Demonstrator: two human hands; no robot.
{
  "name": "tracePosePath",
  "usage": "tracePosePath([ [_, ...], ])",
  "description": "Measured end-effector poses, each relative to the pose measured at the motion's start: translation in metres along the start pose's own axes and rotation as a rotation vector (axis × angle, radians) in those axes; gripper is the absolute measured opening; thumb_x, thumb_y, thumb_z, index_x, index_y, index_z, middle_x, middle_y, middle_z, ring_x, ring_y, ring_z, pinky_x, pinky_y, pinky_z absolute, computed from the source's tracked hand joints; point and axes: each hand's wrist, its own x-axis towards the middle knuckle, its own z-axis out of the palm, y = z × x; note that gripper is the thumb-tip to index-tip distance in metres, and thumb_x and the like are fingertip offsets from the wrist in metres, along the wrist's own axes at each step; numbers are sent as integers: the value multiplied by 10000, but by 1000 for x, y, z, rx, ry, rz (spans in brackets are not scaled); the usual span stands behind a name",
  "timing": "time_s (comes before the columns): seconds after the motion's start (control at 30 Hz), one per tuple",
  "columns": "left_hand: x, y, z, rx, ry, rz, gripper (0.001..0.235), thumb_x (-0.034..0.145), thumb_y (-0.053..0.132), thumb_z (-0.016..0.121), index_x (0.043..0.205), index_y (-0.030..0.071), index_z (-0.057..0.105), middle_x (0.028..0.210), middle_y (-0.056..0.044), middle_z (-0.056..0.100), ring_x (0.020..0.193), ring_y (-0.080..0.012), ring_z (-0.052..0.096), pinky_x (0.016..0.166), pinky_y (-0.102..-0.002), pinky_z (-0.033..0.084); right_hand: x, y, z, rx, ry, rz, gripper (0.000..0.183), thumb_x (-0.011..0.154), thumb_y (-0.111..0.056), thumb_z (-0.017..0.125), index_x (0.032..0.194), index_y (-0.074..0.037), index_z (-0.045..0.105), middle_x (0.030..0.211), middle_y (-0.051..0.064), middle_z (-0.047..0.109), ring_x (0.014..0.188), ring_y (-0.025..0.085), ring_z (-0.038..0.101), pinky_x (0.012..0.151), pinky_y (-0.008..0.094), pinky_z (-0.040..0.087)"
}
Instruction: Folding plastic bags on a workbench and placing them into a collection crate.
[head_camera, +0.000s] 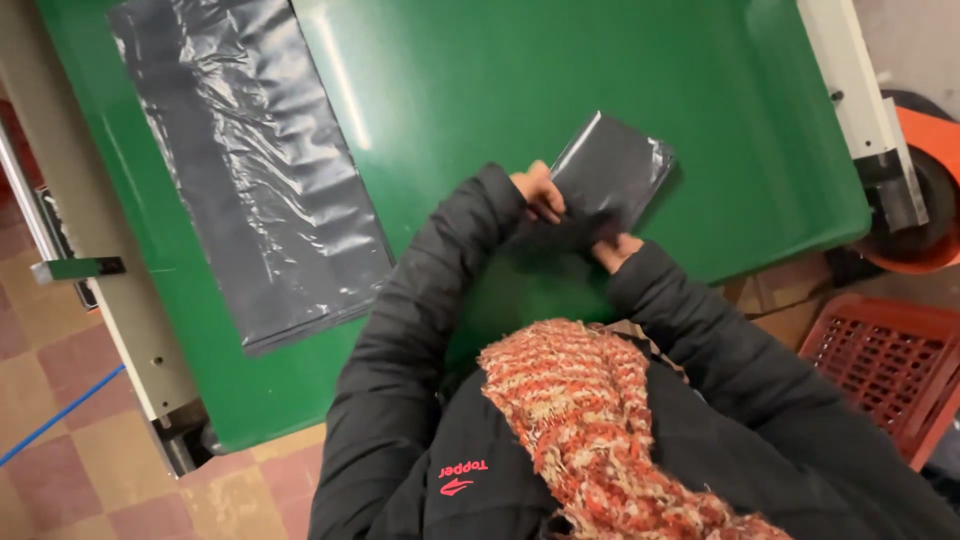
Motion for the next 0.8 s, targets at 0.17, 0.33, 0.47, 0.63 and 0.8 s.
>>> tracePosePath([
  [0.17, -2, 44, -3, -56, 412, -542, 628, 1079, 539, 356, 1013, 52, 747, 948, -153, 782, 880, -349, 711, 831, -413, 505, 26, 33, -50, 193, 268, -211, 405, 1174, -219, 467, 1389, 116, 540, 1309, 237, 669, 1126, 291, 655, 976, 358, 524],
  [0.33, 29, 58, 23, 536, 761, -311, 489, 961, 514, 522, 962, 48, 671, 895, -210, 724, 831, -422, 675, 740, -507, 515, 2, -44, -24, 939, 26, -188, 445, 992, -155, 434, 1410, -10, 487, 1388, 163, 617, 1243, 297, 657, 1077, 436, 534],
  [0.47, 7, 81, 25, 554, 835, -394, 486, 1008, 526, 534, 960, 61, 668, 877, -215, 702, 833, -435, 671, 751, -514, 520, -10, -14, -66, 567, 152, -111, 369, 1059, -229, 455, 1373, -34, 471, 1273, 135, 649, 1077, 271, 671, 886, 430, 553],
  [0.63, -108, 85, 39, 803, 1015, -94, 579, 889, 594, 669, 1132, 69, 650, 1164, -141, 681, 1145, -368, 599, 942, -516, 498, -32, -4, -39, -5, 633, -469, 225, 1104, -177, 556, 1221, -25, 438, 967, 144, 599, 849, 274, 641, 781, 474, 591],
  [0.8, -277, 103, 52, 1042, 1000, -324, 884, 689, 683, 764, 1310, 79, 590, 1449, -148, 520, 1417, -402, 390, 1059, -672, 330, 35, -14, 92, 286, -141, -546, 400, 1005, -264, 697, 1267, -74, 462, 1185, 172, 598, 1182, 315, 618, 991, 604, 564],
])
